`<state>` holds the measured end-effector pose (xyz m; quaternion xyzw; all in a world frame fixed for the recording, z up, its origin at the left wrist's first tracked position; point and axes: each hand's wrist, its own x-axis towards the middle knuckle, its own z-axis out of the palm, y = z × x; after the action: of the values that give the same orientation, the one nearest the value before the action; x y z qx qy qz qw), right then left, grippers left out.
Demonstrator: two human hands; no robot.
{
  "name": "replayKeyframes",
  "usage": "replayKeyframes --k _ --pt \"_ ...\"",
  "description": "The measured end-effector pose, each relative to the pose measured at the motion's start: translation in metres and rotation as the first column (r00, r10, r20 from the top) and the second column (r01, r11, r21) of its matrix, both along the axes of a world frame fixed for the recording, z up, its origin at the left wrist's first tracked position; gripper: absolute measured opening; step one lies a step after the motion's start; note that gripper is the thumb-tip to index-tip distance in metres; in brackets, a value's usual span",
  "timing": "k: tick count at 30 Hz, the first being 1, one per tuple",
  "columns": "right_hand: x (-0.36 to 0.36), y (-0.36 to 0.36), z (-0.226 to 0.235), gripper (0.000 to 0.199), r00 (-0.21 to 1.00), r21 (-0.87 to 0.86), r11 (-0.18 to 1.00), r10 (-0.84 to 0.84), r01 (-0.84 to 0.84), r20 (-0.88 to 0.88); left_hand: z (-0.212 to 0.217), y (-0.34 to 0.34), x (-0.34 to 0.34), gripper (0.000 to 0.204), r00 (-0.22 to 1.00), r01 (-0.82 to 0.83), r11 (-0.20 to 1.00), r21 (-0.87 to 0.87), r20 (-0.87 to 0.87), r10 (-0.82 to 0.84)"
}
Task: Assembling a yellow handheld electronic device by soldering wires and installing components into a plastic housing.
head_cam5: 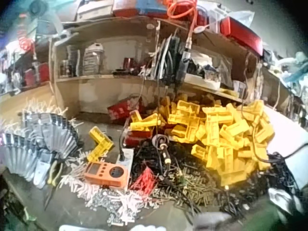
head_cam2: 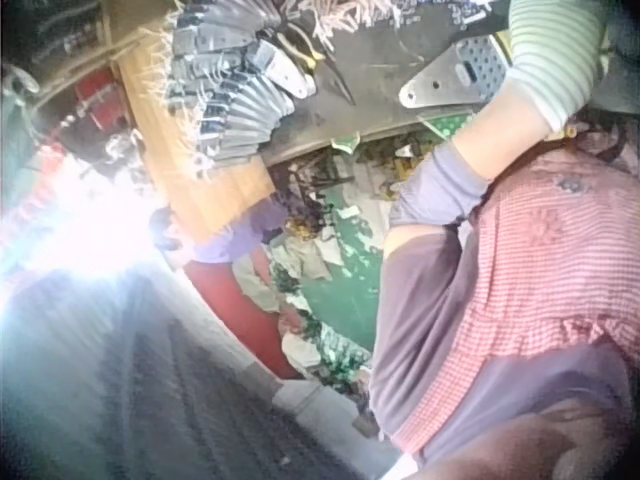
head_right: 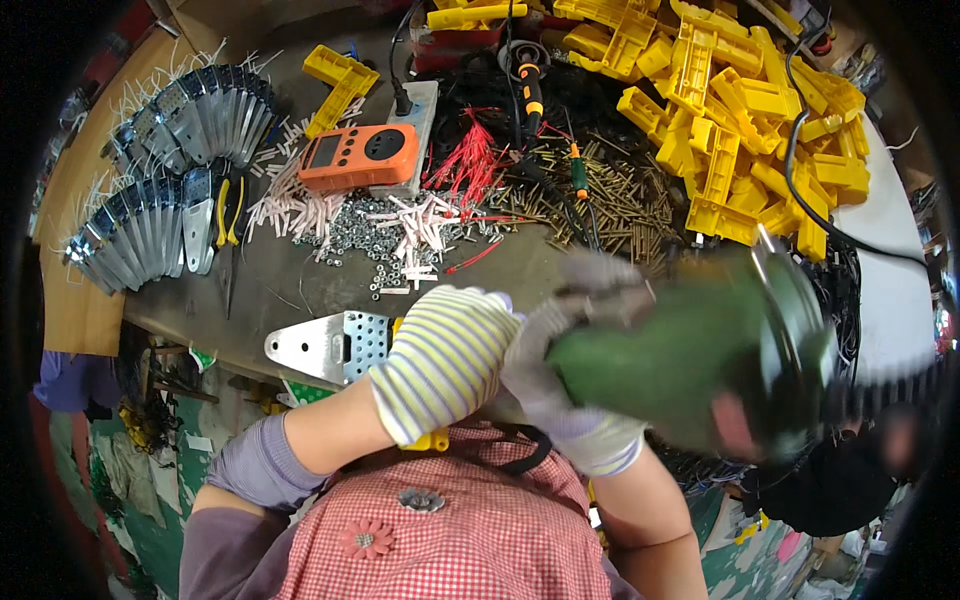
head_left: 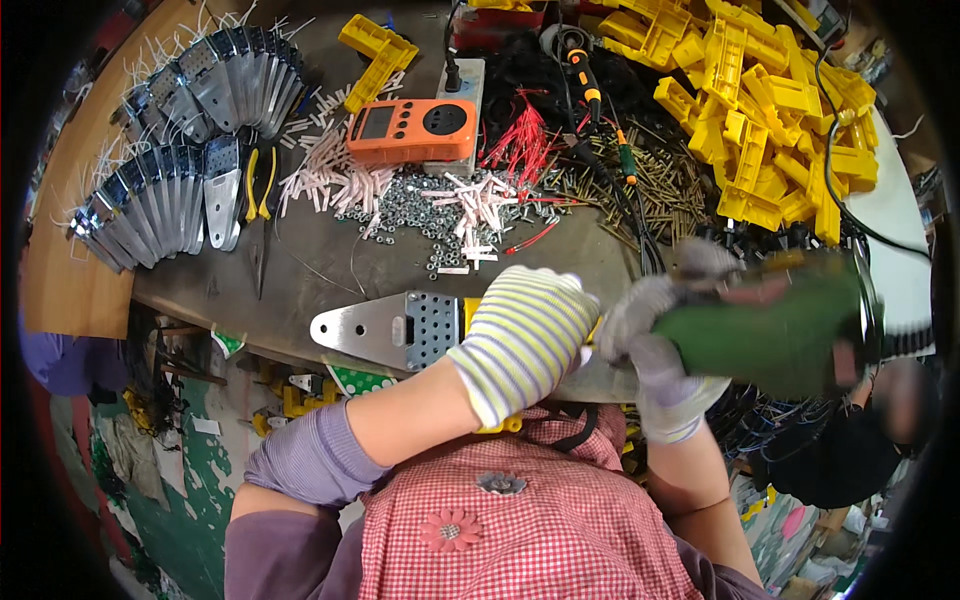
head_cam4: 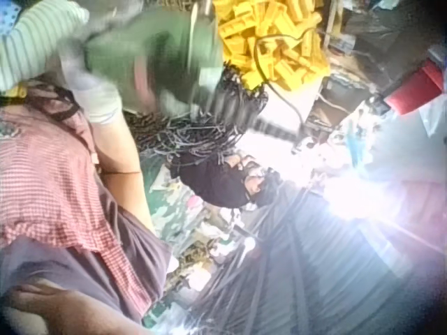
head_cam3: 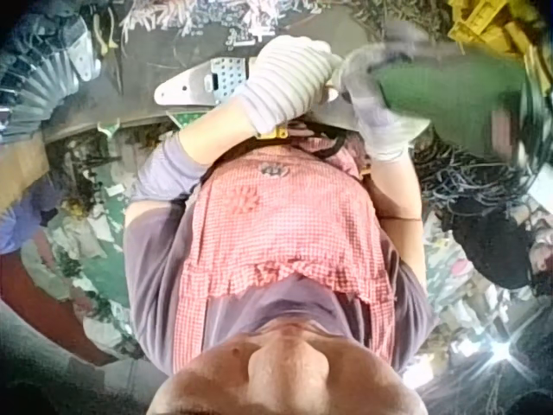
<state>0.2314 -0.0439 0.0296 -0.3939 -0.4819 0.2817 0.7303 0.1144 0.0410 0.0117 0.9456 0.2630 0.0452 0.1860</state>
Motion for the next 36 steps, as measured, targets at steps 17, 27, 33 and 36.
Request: replayKeyframes --k 17,27,33,36 --pt "0.021 -0.037 -0.017 0.050 0.907 -0.523 0.785 0.417 -0.331 0.051 -0.017 0.027 0.022 0.023 0.967 -0.210 0.978 0.006 0.149 0.207" --pt "-0.012 -0.029 0.061 0.037 0.519 -0.339 0.941 0.296 -0.013 0.802 -0.024 0.028 0.022 0.033 0.962 -0.217 0.976 -0.014 0.167 0.216" --pt "-0.031 0.000 0.049 0.029 0.780 0.119 0.778 0.586 -0.617 0.220 -0.024 0.020 0.020 0.019 0.939 -0.235 0.965 0.119 0.283 0.194" --pt "-0.046 -0.004 0.042 0.026 0.790 -0.383 0.868 0.465 -0.317 0.400 -0.022 0.030 0.021 0.021 0.941 -0.252 0.967 0.035 0.243 0.237"
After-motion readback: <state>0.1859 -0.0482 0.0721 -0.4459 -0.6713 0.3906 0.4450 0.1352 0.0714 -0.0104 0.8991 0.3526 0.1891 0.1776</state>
